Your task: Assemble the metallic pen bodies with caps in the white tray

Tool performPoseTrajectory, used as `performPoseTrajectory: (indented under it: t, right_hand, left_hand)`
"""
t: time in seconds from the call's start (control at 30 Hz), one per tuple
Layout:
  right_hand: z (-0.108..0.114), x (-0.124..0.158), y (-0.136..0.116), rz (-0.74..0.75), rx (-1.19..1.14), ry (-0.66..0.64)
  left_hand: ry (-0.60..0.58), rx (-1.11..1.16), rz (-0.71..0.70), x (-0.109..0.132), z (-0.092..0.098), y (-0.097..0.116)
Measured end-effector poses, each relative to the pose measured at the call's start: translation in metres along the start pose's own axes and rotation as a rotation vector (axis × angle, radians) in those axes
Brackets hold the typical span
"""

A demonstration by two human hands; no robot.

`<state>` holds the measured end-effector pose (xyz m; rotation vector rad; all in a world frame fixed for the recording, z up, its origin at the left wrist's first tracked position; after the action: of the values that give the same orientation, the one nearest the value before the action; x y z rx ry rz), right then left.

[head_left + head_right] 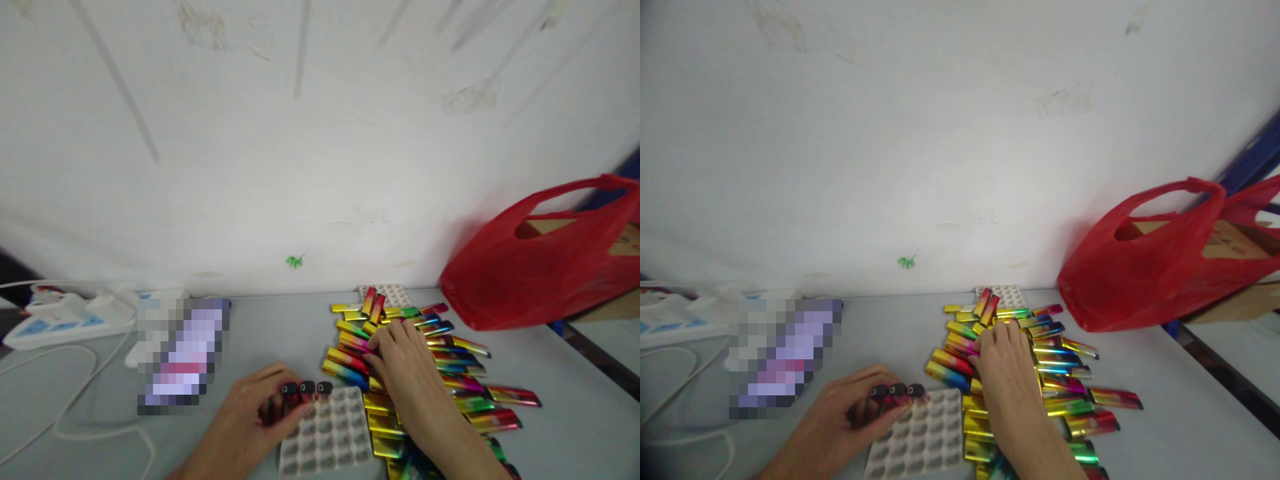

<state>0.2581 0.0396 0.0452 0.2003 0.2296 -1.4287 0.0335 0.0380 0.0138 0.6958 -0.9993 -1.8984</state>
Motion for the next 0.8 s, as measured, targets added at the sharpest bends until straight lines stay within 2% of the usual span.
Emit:
performPoseTrajectory:
  t: [0.07, 0.13, 0.23, 0.4, 0.63, 0.8]
  right_hand:
    - [0.002, -0.002, 0.002, -0.034, -0.028, 0.031]
    - [0.008, -0.002, 0.004, -0.073, -0.153, 0.062]
    - [0.020, -0.002, 0.005, -0.124, -0.470, 0.077]
    - [0.030, -0.002, -0.001, -0.200, -0.937, 0.014]
    - [0.019, -0.004, -0.003, -0.302, -1.411, 0.010]
    - [0.005, -0.002, -0.022, -0.298, -1.722, -0.101]
  left_hand:
    - [-0.003, 0.011, 0.002, 0.001, 0.000, -0.001]
    - [-0.008, 0.016, 0.004, 0.001, -0.001, -0.001]
    - [-0.006, 0.008, -0.002, 0.000, -0.001, 0.001]
    - [-0.009, 0.008, 0.002, -0.002, -0.001, 0.002]
    - [-0.016, 0.003, -0.001, -0.001, -0.001, 0.001]
    - [-0.010, 0.008, 0.000, 0.000, -0.001, 0.002]
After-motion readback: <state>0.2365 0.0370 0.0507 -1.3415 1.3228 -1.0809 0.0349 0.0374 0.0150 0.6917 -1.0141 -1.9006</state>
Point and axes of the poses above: each hand's wrist, its own x-axis away from the middle knuckle, its own z-axis out of the back of the hand, y = z × x, the point moved 10 cm from there along -x, towards the middle knuckle, and after that the axes turned 11 degrees about x, right-handed, at the moved point
